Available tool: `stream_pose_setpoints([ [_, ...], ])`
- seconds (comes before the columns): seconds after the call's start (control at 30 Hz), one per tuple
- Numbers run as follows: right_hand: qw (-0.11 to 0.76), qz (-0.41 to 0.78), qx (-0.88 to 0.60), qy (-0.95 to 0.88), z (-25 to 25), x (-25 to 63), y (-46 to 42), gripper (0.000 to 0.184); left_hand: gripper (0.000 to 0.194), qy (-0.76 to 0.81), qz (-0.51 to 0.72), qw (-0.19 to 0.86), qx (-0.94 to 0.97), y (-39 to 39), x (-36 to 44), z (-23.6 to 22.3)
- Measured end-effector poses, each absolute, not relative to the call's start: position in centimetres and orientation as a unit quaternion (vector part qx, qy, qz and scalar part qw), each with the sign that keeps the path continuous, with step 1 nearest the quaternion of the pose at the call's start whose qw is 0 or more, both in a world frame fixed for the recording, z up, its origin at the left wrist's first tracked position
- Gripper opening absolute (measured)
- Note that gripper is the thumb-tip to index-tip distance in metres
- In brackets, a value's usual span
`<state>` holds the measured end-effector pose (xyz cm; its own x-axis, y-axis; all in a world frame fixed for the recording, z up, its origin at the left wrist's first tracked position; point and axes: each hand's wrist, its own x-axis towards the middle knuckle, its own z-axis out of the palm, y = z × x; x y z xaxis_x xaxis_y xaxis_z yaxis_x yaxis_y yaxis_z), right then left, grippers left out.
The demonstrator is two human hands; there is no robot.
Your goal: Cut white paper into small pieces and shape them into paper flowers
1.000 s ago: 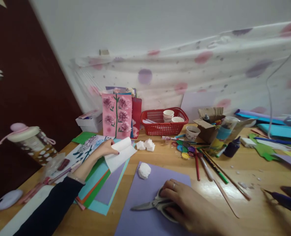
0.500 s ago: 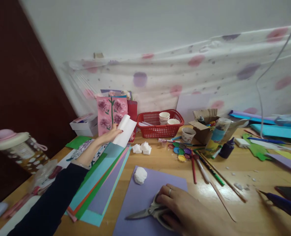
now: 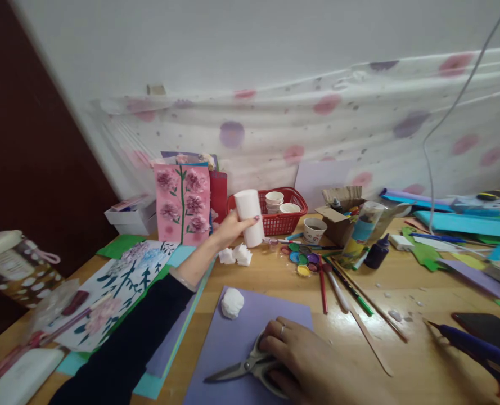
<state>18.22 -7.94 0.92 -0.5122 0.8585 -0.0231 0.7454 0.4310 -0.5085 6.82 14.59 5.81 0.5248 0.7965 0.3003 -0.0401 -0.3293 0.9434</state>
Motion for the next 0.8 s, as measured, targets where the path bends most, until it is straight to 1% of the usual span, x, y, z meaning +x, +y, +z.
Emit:
stream_pose_setpoints([
  [0.1,0.117,0.237,-0.472,-0.841,1.1,18.4,-7.8,0.017,0.041,0.370,0.430,0.384,0.728,14.9,9.7,3.9],
  [0.23,0.115,0.238,-0.466,-0.844,1.2,18.5,-7.9,0.016,0.036,0.427,0.434,0.347,0.713,16.0,11.3,1.6],
  [0.37,0.125,0.225,-0.470,-0.844,1.0,18.4,-8.0,0.017,0.039,0.455,0.419,0.299,0.727,16.3,11.5,0.5],
  [0.63,0.128,0.214,-0.467,-0.848,0.8,18.4,-8.0,0.018,0.032,0.483,0.377,0.274,0.741,15.5,11.8,0.7],
  [0.8,0.130,0.208,-0.461,-0.853,0.7,18.4,-8.0,0.017,0.038,0.462,0.368,0.283,0.756,15.8,11.6,0.6],
])
